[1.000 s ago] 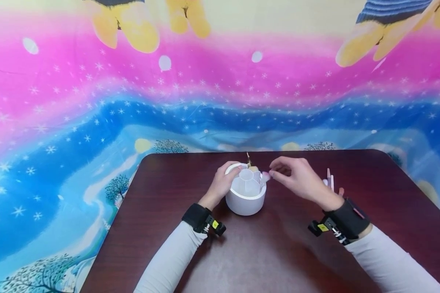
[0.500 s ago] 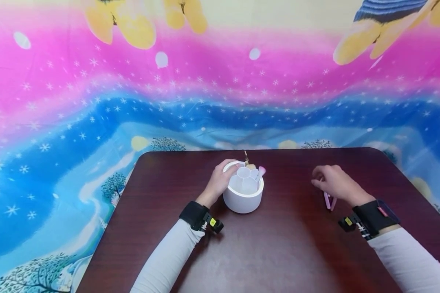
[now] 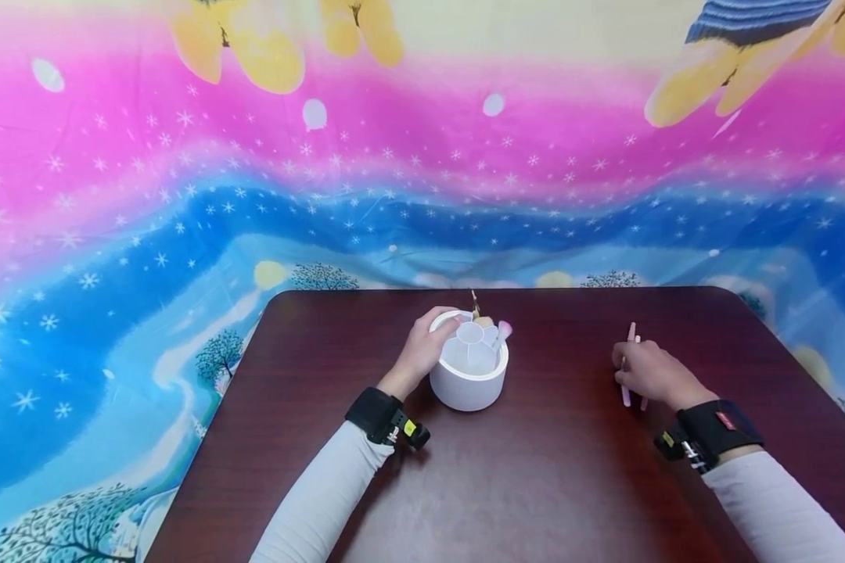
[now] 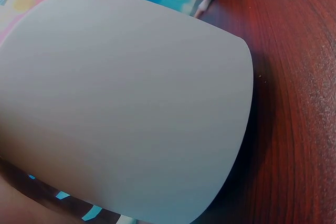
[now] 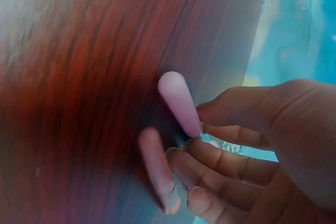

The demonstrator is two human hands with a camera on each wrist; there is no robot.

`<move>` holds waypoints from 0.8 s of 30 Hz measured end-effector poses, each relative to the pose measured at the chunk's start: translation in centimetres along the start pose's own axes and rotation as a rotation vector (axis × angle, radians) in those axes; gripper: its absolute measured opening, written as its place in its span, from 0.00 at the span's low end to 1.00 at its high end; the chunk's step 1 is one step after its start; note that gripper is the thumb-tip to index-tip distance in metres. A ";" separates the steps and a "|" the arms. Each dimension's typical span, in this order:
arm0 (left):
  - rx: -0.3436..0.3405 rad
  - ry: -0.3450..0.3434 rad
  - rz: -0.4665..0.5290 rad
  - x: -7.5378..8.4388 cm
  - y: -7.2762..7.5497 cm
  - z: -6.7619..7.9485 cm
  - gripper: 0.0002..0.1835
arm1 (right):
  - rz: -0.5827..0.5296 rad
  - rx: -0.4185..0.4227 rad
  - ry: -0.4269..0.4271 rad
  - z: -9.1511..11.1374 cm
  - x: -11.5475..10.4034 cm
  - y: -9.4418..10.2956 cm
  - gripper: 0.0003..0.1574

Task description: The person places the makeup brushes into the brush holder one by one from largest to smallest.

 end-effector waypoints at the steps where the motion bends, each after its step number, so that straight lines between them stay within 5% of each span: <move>1: 0.003 -0.001 -0.002 0.0 0.0 0.0 0.18 | -0.011 0.010 0.008 -0.1 -0.3 0.0 0.08; 14: 0.006 0.010 -0.007 -0.2 0.0 0.2 0.18 | -0.061 0.198 0.273 -1.0 -6.1 -0.3 0.09; 24: 0.015 0.006 -0.014 -0.1 -0.1 0.2 0.17 | -0.195 0.460 0.377 -0.1 -14.1 5.1 0.08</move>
Point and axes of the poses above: each hand's wrist, its own z-axis away from the middle knuckle, its own y-axis out of the back of the hand, x = y × z, the point moved 5 cm from there along -z, towards the middle knuckle, and after that the axes turned 10 degrees about x, right-handed, at the moved point
